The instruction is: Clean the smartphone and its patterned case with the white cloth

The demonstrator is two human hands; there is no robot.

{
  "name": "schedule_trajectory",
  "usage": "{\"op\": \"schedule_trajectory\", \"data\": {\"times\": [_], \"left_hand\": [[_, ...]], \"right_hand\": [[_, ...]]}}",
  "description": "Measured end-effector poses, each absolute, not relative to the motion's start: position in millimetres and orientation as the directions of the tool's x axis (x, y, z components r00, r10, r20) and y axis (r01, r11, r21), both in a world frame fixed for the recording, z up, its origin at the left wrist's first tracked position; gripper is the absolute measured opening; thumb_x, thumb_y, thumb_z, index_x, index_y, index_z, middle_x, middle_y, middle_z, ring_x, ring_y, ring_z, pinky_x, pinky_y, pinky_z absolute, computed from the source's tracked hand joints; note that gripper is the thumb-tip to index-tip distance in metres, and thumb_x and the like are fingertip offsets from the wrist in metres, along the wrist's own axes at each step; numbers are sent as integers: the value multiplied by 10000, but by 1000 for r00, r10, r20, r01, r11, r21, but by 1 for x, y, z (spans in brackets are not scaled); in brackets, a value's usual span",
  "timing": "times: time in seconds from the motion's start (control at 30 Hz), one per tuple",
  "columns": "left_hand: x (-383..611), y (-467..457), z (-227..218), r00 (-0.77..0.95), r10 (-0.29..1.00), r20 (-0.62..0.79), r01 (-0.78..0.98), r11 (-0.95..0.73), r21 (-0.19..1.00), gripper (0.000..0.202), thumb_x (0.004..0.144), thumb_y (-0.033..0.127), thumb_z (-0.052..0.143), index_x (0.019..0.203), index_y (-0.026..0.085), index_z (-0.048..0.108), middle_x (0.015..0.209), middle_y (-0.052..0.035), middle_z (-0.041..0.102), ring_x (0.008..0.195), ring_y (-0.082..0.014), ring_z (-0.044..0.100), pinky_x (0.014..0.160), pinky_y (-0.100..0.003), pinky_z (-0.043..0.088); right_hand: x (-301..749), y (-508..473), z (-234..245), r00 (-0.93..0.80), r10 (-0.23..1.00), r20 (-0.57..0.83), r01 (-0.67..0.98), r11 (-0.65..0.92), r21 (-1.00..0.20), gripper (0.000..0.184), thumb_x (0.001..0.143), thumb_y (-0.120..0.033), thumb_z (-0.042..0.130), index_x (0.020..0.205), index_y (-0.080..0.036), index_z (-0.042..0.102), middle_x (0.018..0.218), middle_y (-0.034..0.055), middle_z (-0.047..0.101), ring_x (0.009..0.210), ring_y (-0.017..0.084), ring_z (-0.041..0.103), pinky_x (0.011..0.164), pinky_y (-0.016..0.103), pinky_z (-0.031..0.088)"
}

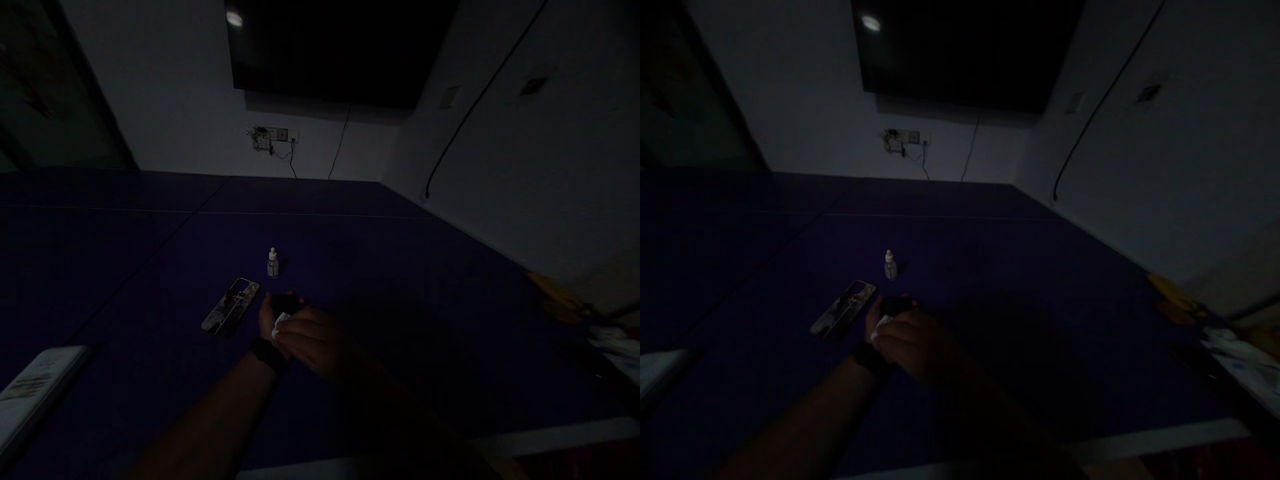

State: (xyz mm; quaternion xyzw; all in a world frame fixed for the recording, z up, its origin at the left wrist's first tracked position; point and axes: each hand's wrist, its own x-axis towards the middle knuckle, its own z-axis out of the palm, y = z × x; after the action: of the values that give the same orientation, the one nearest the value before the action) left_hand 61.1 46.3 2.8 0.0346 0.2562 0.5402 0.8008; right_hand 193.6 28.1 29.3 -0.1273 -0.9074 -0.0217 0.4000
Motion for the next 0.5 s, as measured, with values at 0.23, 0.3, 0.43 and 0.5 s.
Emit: {"op": "schedule_trajectory", "data": {"times": [0.23,0.3,0.43,0.5], "left_hand": [[73,47,19,144,852,-503,-714,442,543,518,947,650,354,1004,200,603,585,21,544,441,-128,519,436,-220,415],[76,45,21,156,853,-499,-620,477,622,477,945,621,387,1042,206,602,606,26,549,458,-129,529,442,-227,445],[72,35,20,222,851,-476,-501,518,693,541,940,667,361,1021,181,583,644,7,573,478,-137,553,435,-249,487],[67,30,17,264,837,-480,-448,547,707,618,916,735,322,928,167,564,620,-13,578,474,-150,572,424,-256,490]], "right_hand": [[223,32,37,-441,368,819,237,927,-289,127,953,-170,610,1057,-202,675,961,60,772,887,161,715,791,301,575],[230,36,36,-372,456,808,273,886,-375,122,946,-185,618,1040,-207,693,952,63,768,881,173,718,780,308,576],[235,44,31,-286,517,807,289,849,-442,99,931,-195,638,1000,-220,704,937,54,762,854,171,719,773,309,574],[232,48,28,-292,517,805,284,850,-443,103,936,-200,635,1013,-225,698,952,51,761,864,169,720,778,307,574]]}}
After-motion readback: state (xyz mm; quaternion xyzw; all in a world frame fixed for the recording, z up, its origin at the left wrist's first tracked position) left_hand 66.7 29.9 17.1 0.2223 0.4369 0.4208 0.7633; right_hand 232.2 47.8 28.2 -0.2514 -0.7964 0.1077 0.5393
